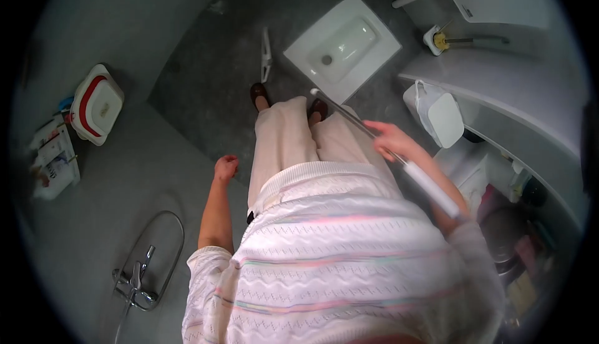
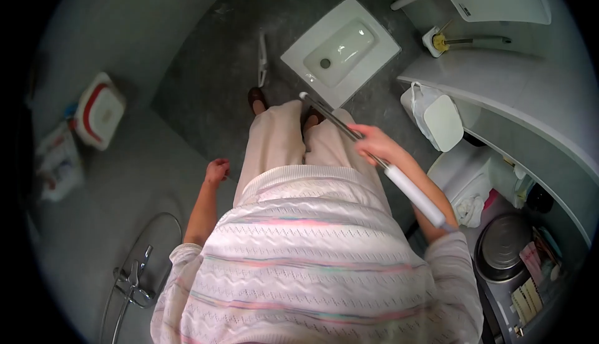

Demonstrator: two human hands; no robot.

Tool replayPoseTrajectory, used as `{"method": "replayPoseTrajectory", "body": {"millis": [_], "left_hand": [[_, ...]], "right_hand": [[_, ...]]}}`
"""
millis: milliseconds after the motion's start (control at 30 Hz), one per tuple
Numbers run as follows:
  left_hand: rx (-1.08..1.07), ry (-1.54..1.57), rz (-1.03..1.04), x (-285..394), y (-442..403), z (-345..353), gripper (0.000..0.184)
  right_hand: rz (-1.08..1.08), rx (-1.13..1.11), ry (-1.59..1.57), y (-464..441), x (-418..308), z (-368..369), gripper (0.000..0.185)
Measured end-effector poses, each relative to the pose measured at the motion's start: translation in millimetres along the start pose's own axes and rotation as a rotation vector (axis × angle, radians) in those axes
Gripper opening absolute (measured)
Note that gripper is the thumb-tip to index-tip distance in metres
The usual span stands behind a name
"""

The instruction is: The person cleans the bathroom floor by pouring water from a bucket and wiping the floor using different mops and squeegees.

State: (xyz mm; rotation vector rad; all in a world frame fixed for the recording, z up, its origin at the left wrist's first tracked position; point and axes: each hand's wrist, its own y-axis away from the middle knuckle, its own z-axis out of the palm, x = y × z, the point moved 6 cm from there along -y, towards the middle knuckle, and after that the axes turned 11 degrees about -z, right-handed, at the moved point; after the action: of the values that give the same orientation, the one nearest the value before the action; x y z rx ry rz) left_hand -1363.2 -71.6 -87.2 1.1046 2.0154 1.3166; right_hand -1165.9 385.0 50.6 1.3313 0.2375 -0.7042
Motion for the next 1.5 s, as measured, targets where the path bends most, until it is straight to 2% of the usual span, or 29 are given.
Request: {"method": "replayPoseTrajectory", "body": {"millis": [100, 233, 300, 367, 467, 600, 700, 800, 833, 867, 900, 933, 1000, 1067, 1133, 1200, 1267, 1333, 1500], "left_hand": [[0.023, -0.03, 0.095, 17, 11, 9, 0.028], [0.092, -0.006, 0.126, 34, 45, 33, 0.027], [0.088, 0.021, 0.111, 32, 53, 54, 0.027], [0.082, 0.026, 0.097, 31, 58, 72, 0.027], [0.075, 0.003, 0.081, 32, 58, 89, 0.029], [0.058, -0.03, 0.042, 36, 41, 81, 0.028], [0.071, -0.09, 0.01, 53, 33, 51, 0.027], [0.062, -0.108, -0.005, 74, 18, 19, 0.024], [0.055, -0.104, -0.008, 84, 11, 8, 0.023], [0.053, -0.029, 0.004, 99, 6, -6, 0.023], [0.052, 0.042, 0.006, 113, 9, -23, 0.022], [0.051, 0.113, 0.008, 124, 9, -39, 0.022], [0.011, 0.254, -0.002, 141, -3, -62, 0.021], [-0.037, 0.367, -0.058, 146, -10, -84, 0.022], [-0.092, 0.451, -0.161, 139, -17, -105, 0.023], [-0.118, 0.374, -0.149, 134, -31, -118, 0.023], [-0.108, 0.275, -0.12, 141, -34, -130, 0.024], [-0.059, 0.144, -0.054, 177, -33, -146, 0.025], [-0.046, 0.117, -0.049, 228, -32, -164, 0.025]], "right_hand": [[-0.025, -0.01, 0.043, -26, 10, -15, 0.067], [0.02, 0.069, 0.051, 66, 35, -98, 0.063], [0.096, 0.156, 0.092, 116, 38, -136, 0.045], [0.135, 0.213, 0.163, 142, 34, -167, 0.044], [0.078, 0.213, 0.177, 140, 6, -180, 0.036], [-0.056, 0.061, 0.206, 76, -54, -138, 0.035], [-0.1, -0.126, 0.099, -18, -89, -81, 0.032], [-0.088, -0.338, 0.154, -130, -133, -3, 0.014], [-0.105, -0.377, 0.176, -178, -139, 18, 0.013], [-0.186, -0.319, 0.323, -207, -170, 38, 0.01], [-0.191, -0.37, 0.45, -233, -193, 57, 0.009], [-0.115, -0.329, 0.439, -249, -214, 62, 0.008], [-0.142, -0.385, 0.468, -281, -254, 41, 0.01], [-0.087, -0.347, 0.342, -279, -289, 11, 0.016], [-0.043, -0.33, 0.33, -263, -315, -17, 0.03], [-0.024, -0.255, 0.304, -244, -328, -41, 0.039], [-0.028, -0.19, 0.239, -227, -336, -61, 0.04], [-0.041, -0.132, 0.148, -218, -338, -71, 0.038], [-0.044, -0.021, -0.006, -195, -330, -91, 0.039]]}}
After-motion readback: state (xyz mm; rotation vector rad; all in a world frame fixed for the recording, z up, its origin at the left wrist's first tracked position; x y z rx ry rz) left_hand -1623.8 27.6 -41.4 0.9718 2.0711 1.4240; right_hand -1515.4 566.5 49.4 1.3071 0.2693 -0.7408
